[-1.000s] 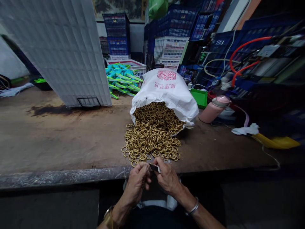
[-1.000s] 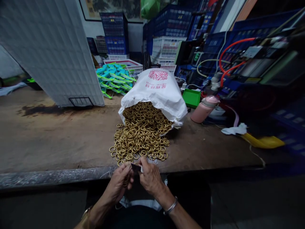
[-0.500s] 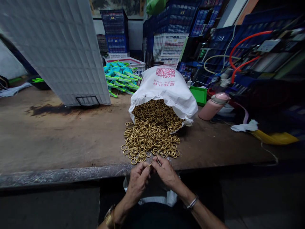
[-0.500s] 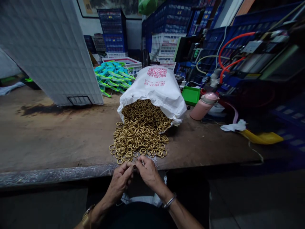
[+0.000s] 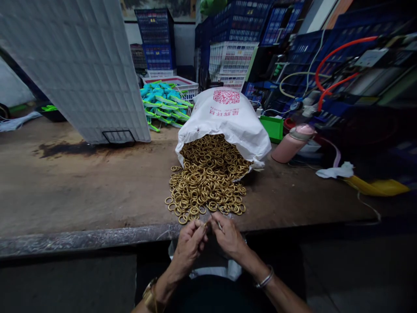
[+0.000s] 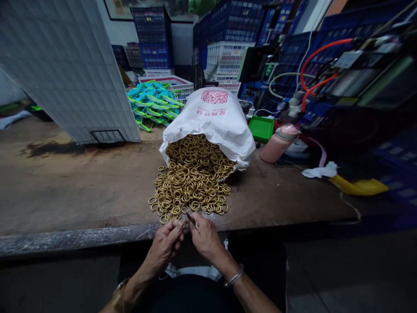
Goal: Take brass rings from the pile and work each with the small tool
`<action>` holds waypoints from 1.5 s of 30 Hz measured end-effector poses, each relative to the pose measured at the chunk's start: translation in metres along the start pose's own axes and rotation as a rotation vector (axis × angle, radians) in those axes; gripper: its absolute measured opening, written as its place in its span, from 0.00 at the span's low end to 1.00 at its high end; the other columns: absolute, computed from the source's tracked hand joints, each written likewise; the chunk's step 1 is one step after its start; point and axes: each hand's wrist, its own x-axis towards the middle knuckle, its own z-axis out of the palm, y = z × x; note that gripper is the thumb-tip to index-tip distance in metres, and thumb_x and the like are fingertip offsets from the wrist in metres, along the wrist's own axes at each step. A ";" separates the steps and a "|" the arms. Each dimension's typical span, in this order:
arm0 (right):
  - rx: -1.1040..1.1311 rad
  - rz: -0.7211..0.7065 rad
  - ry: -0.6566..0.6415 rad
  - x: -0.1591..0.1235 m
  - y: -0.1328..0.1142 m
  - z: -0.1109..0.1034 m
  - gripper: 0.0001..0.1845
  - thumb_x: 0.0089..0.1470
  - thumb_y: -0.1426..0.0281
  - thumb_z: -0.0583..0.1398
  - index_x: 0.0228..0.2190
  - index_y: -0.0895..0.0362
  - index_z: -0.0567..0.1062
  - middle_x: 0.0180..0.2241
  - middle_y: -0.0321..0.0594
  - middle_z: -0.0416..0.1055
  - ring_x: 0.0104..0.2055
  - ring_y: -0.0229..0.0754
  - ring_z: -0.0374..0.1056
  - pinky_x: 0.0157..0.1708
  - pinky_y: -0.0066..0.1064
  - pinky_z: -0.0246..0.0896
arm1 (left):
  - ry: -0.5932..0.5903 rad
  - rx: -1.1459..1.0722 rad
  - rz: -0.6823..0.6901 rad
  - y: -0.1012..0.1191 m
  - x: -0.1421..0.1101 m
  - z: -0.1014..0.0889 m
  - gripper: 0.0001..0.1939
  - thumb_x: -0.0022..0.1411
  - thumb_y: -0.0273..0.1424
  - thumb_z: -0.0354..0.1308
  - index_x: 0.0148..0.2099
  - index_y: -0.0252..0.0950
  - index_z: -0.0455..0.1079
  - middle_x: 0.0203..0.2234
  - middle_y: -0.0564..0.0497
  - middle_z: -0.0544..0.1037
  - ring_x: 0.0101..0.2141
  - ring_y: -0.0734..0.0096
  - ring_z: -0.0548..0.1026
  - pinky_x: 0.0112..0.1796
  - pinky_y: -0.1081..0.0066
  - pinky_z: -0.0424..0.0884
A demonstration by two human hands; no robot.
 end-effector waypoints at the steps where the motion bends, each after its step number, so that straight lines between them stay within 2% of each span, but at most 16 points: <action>1: -0.053 -0.017 -0.025 -0.002 -0.001 0.000 0.07 0.50 0.73 0.48 0.25 0.56 0.65 0.21 0.34 0.64 0.25 0.35 0.60 0.27 0.25 0.50 | 0.008 0.004 0.013 0.000 0.000 0.001 0.17 0.49 0.45 0.56 0.27 0.36 0.59 0.16 0.60 0.62 0.13 0.85 0.53 0.14 0.81 0.47; 6: -0.294 -0.021 -0.146 -0.008 -0.007 -0.002 0.14 0.41 0.80 0.49 0.31 0.55 0.67 0.24 0.35 0.69 0.28 0.37 0.65 0.27 0.24 0.47 | 0.013 0.051 0.101 -0.002 0.003 0.001 0.17 0.50 0.44 0.56 0.25 0.35 0.58 0.15 0.59 0.61 0.15 0.84 0.55 0.16 0.80 0.49; 10: -0.450 0.013 -0.159 -0.007 -0.004 0.000 0.14 0.42 0.79 0.50 0.32 0.56 0.66 0.24 0.36 0.70 0.27 0.39 0.66 0.24 0.26 0.43 | 0.016 0.107 0.135 -0.005 0.001 -0.001 0.17 0.51 0.44 0.56 0.25 0.35 0.59 0.16 0.58 0.63 0.15 0.83 0.56 0.17 0.80 0.50; 13: -0.527 0.063 -0.118 -0.004 0.004 -0.001 0.15 0.42 0.80 0.50 0.34 0.57 0.66 0.24 0.38 0.71 0.26 0.39 0.66 0.24 0.27 0.42 | -0.033 0.099 0.097 -0.005 -0.005 -0.001 0.17 0.52 0.44 0.55 0.26 0.35 0.61 0.18 0.56 0.65 0.15 0.84 0.55 0.16 0.80 0.49; 16: -0.540 0.117 -0.012 0.002 0.010 -0.006 0.17 0.42 0.82 0.49 0.35 0.58 0.66 0.26 0.40 0.72 0.28 0.39 0.67 0.25 0.27 0.44 | -0.108 0.014 0.056 -0.004 -0.011 0.000 0.16 0.53 0.44 0.54 0.27 0.34 0.61 0.18 0.56 0.66 0.13 0.85 0.54 0.15 0.80 0.48; 20: -0.523 0.124 0.121 0.015 0.010 -0.009 0.16 0.44 0.82 0.50 0.36 0.57 0.65 0.30 0.40 0.72 0.32 0.39 0.68 0.27 0.26 0.46 | -0.120 -0.169 -0.047 -0.004 -0.010 0.000 0.18 0.52 0.45 0.54 0.27 0.33 0.63 0.13 0.59 0.60 0.13 0.85 0.52 0.14 0.80 0.44; 22: -0.562 0.151 0.129 0.021 0.010 -0.007 0.14 0.48 0.78 0.51 0.38 0.57 0.64 0.29 0.40 0.72 0.30 0.41 0.68 0.26 0.27 0.45 | -0.133 -0.215 -0.071 -0.005 -0.007 -0.002 0.18 0.54 0.44 0.52 0.28 0.31 0.65 0.12 0.58 0.60 0.13 0.84 0.53 0.14 0.81 0.45; 24: -0.612 0.179 0.124 0.027 0.010 -0.004 0.13 0.49 0.75 0.52 0.39 0.57 0.64 0.27 0.40 0.72 0.29 0.42 0.68 0.25 0.28 0.44 | -0.123 -0.260 -0.068 -0.006 -0.005 -0.003 0.15 0.55 0.41 0.52 0.29 0.31 0.64 0.15 0.55 0.65 0.13 0.84 0.56 0.14 0.80 0.47; 27: -0.659 0.192 0.131 0.031 0.011 -0.001 0.13 0.49 0.75 0.53 0.39 0.56 0.64 0.26 0.40 0.72 0.29 0.43 0.69 0.25 0.28 0.44 | -0.102 -0.360 -0.075 -0.006 -0.003 -0.006 0.09 0.54 0.35 0.54 0.32 0.34 0.62 0.23 0.52 0.71 0.15 0.82 0.61 0.14 0.80 0.50; 29: -0.670 0.200 0.131 0.032 0.011 0.000 0.14 0.49 0.76 0.53 0.40 0.56 0.64 0.26 0.40 0.73 0.29 0.43 0.69 0.25 0.28 0.44 | -0.115 -0.421 -0.097 -0.004 -0.002 -0.007 0.09 0.52 0.32 0.55 0.36 0.36 0.62 0.24 0.52 0.71 0.17 0.80 0.63 0.14 0.80 0.52; 31: -0.661 0.213 0.129 0.033 0.012 0.000 0.13 0.49 0.76 0.53 0.39 0.55 0.64 0.26 0.40 0.73 0.29 0.42 0.69 0.25 0.28 0.44 | -0.132 -0.464 -0.135 -0.003 -0.001 -0.007 0.11 0.51 0.31 0.57 0.39 0.35 0.63 0.23 0.53 0.70 0.18 0.79 0.65 0.15 0.80 0.53; 34: -0.618 0.214 0.141 0.034 0.014 -0.001 0.12 0.48 0.77 0.53 0.37 0.55 0.65 0.25 0.39 0.72 0.28 0.41 0.69 0.24 0.27 0.44 | -0.110 -0.507 -0.166 -0.004 0.002 -0.007 0.09 0.51 0.33 0.58 0.33 0.33 0.65 0.24 0.52 0.70 0.21 0.79 0.67 0.16 0.81 0.56; 38: -0.466 0.155 0.175 0.033 0.018 -0.004 0.11 0.48 0.78 0.50 0.35 0.56 0.64 0.24 0.37 0.70 0.27 0.40 0.67 0.25 0.27 0.46 | -0.054 -0.475 -0.122 -0.004 0.007 -0.003 0.11 0.48 0.34 0.61 0.27 0.32 0.64 0.23 0.52 0.70 0.21 0.79 0.68 0.17 0.81 0.58; 45: 0.000 -0.045 0.191 0.020 0.018 -0.010 0.04 0.50 0.72 0.49 0.30 0.55 0.63 0.25 0.34 0.66 0.26 0.37 0.62 0.27 0.26 0.53 | 0.033 -0.333 -0.038 0.002 0.019 0.004 0.18 0.46 0.37 0.63 0.37 0.34 0.64 0.21 0.54 0.69 0.20 0.77 0.68 0.15 0.82 0.57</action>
